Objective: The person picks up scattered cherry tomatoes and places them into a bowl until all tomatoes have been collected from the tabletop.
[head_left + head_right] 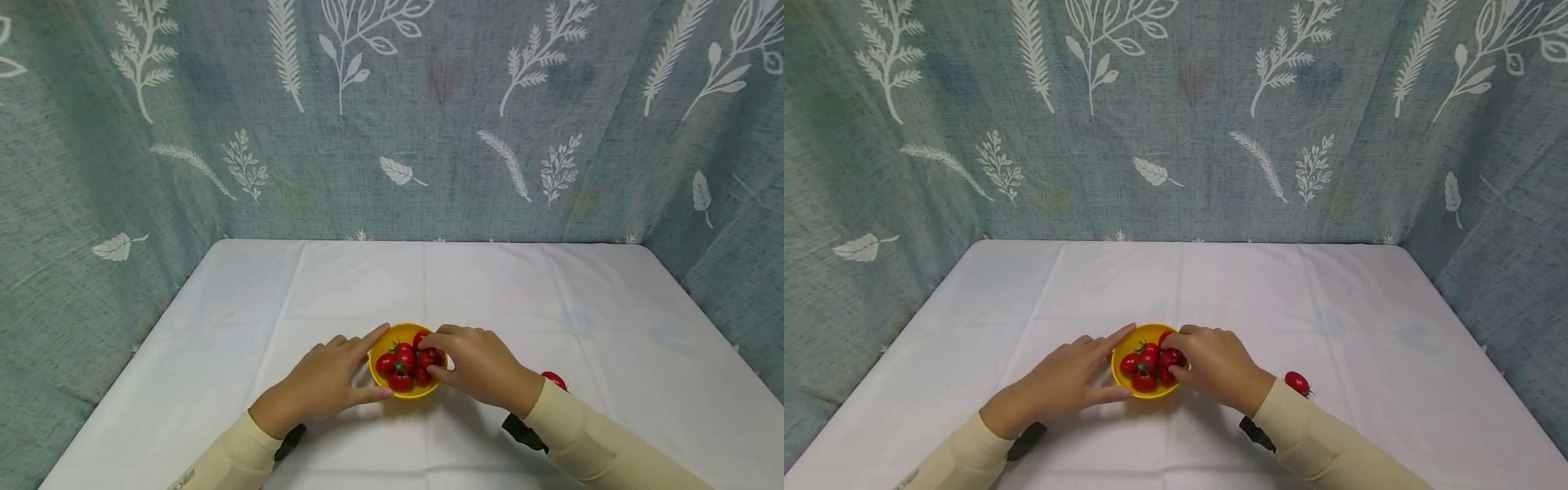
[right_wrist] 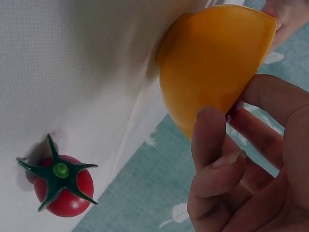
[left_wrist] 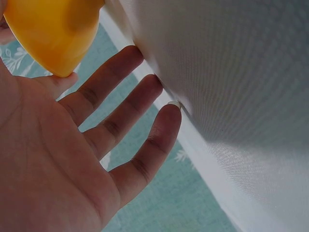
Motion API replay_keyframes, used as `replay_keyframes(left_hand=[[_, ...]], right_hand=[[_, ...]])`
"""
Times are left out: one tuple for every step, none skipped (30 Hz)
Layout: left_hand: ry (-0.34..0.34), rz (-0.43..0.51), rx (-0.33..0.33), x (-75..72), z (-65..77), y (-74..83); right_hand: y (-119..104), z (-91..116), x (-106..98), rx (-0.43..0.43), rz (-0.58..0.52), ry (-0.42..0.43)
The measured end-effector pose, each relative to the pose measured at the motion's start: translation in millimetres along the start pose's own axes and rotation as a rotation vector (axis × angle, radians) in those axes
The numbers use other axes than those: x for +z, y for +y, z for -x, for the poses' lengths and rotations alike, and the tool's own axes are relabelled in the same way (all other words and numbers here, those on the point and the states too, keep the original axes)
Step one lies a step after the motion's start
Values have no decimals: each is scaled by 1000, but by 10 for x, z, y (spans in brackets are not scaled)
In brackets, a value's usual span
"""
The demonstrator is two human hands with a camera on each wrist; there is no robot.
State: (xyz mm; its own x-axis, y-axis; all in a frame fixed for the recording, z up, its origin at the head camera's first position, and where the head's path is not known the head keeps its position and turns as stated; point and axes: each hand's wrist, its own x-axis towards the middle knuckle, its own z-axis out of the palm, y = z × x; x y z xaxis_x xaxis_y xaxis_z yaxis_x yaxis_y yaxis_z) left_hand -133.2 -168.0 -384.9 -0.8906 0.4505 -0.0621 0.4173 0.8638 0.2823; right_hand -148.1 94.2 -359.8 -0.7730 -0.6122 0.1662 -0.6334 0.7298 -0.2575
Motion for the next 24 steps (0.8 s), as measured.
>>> replay_keyframes(left_hand=[[1, 1, 0, -2, 0, 2], [1, 1, 0, -2, 0, 3], [1, 1, 0, -1, 0, 3], [1, 1, 0, -1, 0, 3], [2, 0, 0, 1, -1, 2], [2, -1, 0, 3, -2, 1], [3, -1, 1, 5, -3, -1], [4, -2, 1, 8, -5, -3], [4, -3, 0, 11, -6, -5], [4, -5, 1, 16, -8, -5], [5, -7, 1, 20, -11, -5], [5, -8, 2, 23, -13, -5], [5, -8, 3, 26, -16, -4], [5, -8, 2, 27, -18, -2], [4, -11, 1, 28, -18, -1], [3, -13, 0, 25, -17, 3], [2, -13, -2, 20, -16, 7], [2, -11, -3, 15, -14, 11], [1, -11, -4, 12, -11, 14], [0, -11, -6, 9, -9, 17], [0, -13, -9, 7, -7, 18], [1, -12, -12, 4, -5, 20], [2, -13, -14, 5, -5, 19], [2, -13, -18, 7, -5, 17]], right_hand=[[0, -1, 1, 3, -1, -1], [0, -3, 2, 6, 0, -3], [1, -4, 2, 8, 0, -5], [2, -5, 3, 10, 2, -6], [2, -7, 4, 11, 3, -7], [4, -7, 5, 11, 4, -7], [5, -7, 5, 11, 5, -7], [7, -6, 5, 9, 7, -6], [9, -4, 4, 6, 6, -4], [12, 1, 1, 3, 8, 0], [15, 8, -5, 1, 6, 4], [19, 17, -13, -1, 5, 10], [24, 27, -22, -4, 4, 18], [28, 38, -34, -6, 4, 22], [32, 49, -49, -5, 4, 27], [38, 62, -64, -6, 6, 35], [45, 75, -82, -5, 4, 39], [54, 90, -97, -6, 9, 46], [63, 106, -112, -7, 15, 51], [73, 121, -127, -6, 22, 54], [86, 138, -139, -5, 28, 59], [103, 156, -150, -4, 31, 63], [119, 176, -161, 3, 33, 62], [136, 196, -168, 10, 38, 61]])
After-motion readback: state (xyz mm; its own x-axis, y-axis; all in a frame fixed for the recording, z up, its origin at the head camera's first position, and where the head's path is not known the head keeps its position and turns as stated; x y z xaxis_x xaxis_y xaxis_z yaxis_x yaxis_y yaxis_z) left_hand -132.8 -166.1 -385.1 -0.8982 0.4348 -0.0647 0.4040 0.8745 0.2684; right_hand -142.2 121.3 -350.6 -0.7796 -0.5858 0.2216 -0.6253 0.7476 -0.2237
